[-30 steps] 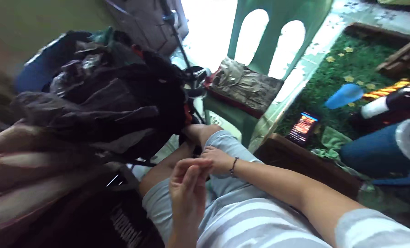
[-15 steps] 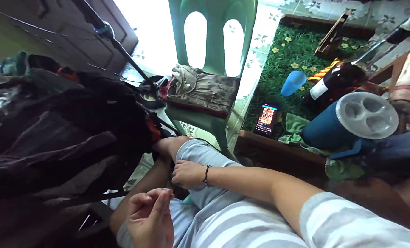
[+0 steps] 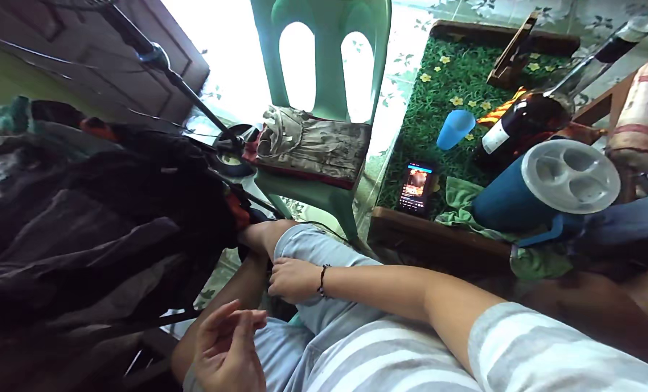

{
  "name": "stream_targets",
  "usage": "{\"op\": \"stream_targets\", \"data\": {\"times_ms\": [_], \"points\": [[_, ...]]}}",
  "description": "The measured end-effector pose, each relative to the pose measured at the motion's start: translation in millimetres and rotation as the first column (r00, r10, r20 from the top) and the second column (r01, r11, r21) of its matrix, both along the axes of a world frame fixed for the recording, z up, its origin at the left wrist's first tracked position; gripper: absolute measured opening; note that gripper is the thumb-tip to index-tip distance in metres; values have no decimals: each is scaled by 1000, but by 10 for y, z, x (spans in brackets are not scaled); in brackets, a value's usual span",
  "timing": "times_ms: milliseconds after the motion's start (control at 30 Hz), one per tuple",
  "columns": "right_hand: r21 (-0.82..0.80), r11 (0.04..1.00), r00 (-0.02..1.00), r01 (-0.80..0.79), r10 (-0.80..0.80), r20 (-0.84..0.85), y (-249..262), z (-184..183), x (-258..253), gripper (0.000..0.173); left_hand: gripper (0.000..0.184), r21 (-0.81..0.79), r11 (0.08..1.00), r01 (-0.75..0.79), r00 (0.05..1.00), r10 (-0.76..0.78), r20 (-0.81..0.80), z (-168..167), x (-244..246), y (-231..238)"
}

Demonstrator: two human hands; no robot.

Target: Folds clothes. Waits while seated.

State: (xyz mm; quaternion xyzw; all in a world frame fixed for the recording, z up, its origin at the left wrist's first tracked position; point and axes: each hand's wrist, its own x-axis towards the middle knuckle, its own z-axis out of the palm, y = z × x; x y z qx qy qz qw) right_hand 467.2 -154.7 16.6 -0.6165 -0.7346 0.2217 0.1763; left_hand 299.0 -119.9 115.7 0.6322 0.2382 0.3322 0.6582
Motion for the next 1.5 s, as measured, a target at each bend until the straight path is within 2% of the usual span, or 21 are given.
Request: {"op": "stream_targets", "data": {"times_ms": [133, 267, 367, 400, 500, 633, 733, 800, 867, 967, 1000, 1100, 1167, 1300, 1400, 1500], "points": [[-8, 1000, 1000, -4, 4, 11, 0, 23, 6, 22, 26, 112, 991, -71, 994, 79, -73, -68, -50, 79], [-15, 1000, 1000, -14, 15, 25, 5, 31, 8, 22, 27, 159, 977, -144, 979, 165, -124, -56, -154, 180], [-13, 1000, 999, -15, 16, 46, 7, 20, 8, 22, 15, 184, 956, -230, 956, 258, -143, -8, -218, 297], [-13, 1000, 999, -17, 17, 47, 8, 16, 8, 21, 12, 201, 944, -261, 949, 289, -127, -24, -251, 365], [13, 1000, 999, -13, 12, 32, 48, -78, 1, 19, 21, 294, 901, -318, 931, 355, -80, -133, -380, 606], [42, 999, 1000, 1, -1, -3, 118, -237, -22, 16, 15, 386, 858, -340, 901, 415, -129, -300, -521, 905], [40, 999, 1000, 2, -2, -3, 117, -240, -18, 15, 13, 310, 863, -400, 836, 482, -264, -41, -324, 774], [44, 999, 1000, 0, 1, -1, 116, -242, -15, 15, 12, 362, 866, -345, 850, 452, -272, -66, -330, 822], [50, 999, 1000, -2, 2, 1, 117, -245, -16, 15, 8, 487, 839, -242, 857, 420, -298, -307, -506, 1035], [49, 999, 1000, -6, 6, 5, 114, -239, -18, 15, 10, 458, 842, -285, 735, 499, -460, -347, -475, 1081], [48, 999, 1000, -7, 6, 9, 117, -238, -16, 15, 14, 461, 849, -258, 715, 488, -500, -418, -531, 1145], [39, 999, 1000, -12, 11, 18, 123, -240, -18, 15, 25, 608, 791, -62, 713, 462, -528, -869, -843, 1446], [37, 999, 1000, -16, 16, 23, 125, -241, -21, 15, 32, 647, 759, 69, 664, 449, -598, -989, -887, 1486], [20, 1000, 999, -18, 17, 29, 129, -243, -20, 17, 47, 592, 759, 270, 478, 428, -767, -983, -806, 1473], [14, 1000, 1000, -8, 8, 25, 129, -240, -23, 18, 41, 622, 704, 344, 449, 458, -767, -1064, -829, 1505], [21, 1000, 1000, -11, 11, 20, 127, -247, -19, 17, 38, 637, 694, 335, 453, 474, -755, -1087, -838, 1494]]}}
